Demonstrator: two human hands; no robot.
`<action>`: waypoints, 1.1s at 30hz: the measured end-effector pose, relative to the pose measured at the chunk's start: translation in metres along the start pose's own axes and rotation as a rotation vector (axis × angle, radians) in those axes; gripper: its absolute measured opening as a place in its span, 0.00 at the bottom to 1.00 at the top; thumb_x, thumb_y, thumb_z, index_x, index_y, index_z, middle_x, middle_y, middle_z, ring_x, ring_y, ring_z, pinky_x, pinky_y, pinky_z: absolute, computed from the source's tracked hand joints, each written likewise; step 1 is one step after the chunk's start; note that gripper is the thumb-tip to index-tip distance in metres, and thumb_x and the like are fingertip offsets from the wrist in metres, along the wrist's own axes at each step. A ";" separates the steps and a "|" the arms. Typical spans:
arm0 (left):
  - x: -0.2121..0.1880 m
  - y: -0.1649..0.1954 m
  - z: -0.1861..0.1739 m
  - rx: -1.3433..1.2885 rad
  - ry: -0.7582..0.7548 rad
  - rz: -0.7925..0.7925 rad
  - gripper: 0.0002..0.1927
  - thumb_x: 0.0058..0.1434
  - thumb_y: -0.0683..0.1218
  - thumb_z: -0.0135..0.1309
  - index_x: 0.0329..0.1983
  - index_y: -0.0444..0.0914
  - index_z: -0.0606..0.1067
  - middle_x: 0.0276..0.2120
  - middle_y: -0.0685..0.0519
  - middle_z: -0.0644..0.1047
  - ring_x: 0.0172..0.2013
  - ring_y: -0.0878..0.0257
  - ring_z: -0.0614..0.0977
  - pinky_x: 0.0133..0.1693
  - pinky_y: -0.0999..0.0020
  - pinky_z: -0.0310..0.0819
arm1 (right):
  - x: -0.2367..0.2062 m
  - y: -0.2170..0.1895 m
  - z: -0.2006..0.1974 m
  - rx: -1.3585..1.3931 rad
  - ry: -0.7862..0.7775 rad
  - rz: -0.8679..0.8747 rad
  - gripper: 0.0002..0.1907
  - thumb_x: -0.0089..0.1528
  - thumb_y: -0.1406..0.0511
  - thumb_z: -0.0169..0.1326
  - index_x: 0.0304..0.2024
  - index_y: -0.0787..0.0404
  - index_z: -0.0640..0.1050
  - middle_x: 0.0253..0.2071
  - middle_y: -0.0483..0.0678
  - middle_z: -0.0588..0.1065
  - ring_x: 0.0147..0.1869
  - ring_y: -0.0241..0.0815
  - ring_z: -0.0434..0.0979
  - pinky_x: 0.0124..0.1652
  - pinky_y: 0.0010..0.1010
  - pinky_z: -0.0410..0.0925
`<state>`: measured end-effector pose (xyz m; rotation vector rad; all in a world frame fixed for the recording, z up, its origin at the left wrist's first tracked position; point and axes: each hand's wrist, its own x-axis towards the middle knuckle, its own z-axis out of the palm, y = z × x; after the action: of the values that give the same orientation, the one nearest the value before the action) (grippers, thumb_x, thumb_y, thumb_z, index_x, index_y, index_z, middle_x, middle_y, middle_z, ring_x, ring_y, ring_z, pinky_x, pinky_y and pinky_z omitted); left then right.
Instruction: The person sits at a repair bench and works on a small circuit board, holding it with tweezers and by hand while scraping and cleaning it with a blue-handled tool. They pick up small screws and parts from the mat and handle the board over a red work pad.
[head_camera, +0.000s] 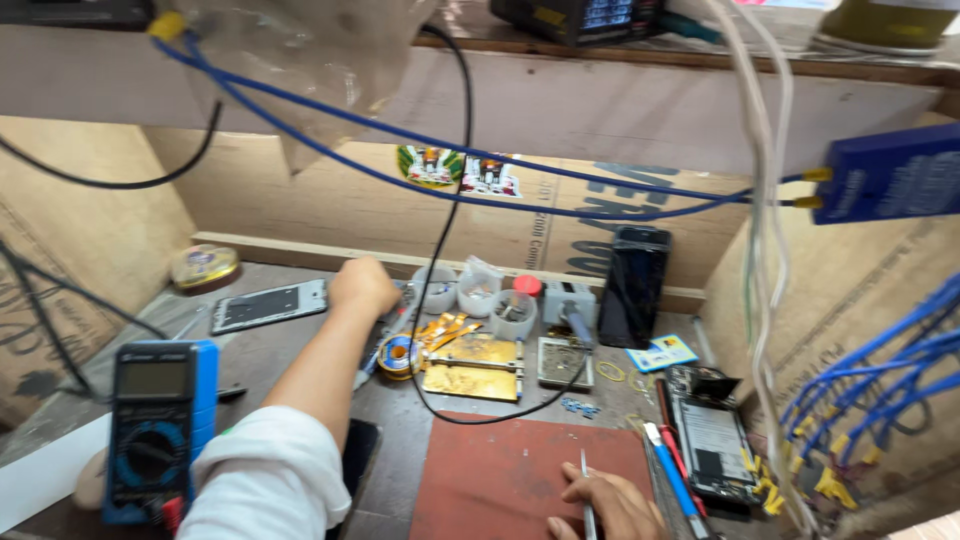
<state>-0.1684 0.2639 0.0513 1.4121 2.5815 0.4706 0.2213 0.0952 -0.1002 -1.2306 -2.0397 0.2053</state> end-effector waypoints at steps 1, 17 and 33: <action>0.001 0.000 -0.002 -0.021 0.043 0.006 0.19 0.52 0.50 0.66 0.46 0.39 0.83 0.51 0.42 0.81 0.53 0.49 0.83 0.53 0.55 0.78 | 0.001 -0.006 -0.004 -0.007 -0.019 0.001 0.22 0.44 0.54 0.73 0.35 0.49 0.78 0.50 0.43 0.85 0.54 0.44 0.82 0.48 0.40 0.73; -0.225 -0.072 -0.019 -0.623 -0.027 0.290 0.20 0.51 0.41 0.59 0.48 0.38 0.71 0.29 0.55 0.81 0.26 0.65 0.80 0.32 0.66 0.76 | 0.015 -0.105 -0.101 0.308 -0.195 0.425 0.17 0.64 0.52 0.52 0.44 0.56 0.81 0.32 0.52 0.84 0.36 0.48 0.85 0.39 0.38 0.75; -0.303 0.004 0.042 -0.854 -0.317 0.559 0.14 0.55 0.39 0.61 0.46 0.37 0.80 0.31 0.50 0.85 0.31 0.66 0.85 0.36 0.71 0.80 | 0.051 -0.079 -0.128 -0.374 -0.312 0.513 0.21 0.58 0.42 0.57 0.39 0.46 0.84 0.35 0.48 0.82 0.42 0.50 0.83 0.43 0.44 0.74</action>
<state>0.0102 0.0194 0.0107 1.6249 1.4008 1.1325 0.2358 0.0663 0.0553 -2.0616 -2.0367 0.2784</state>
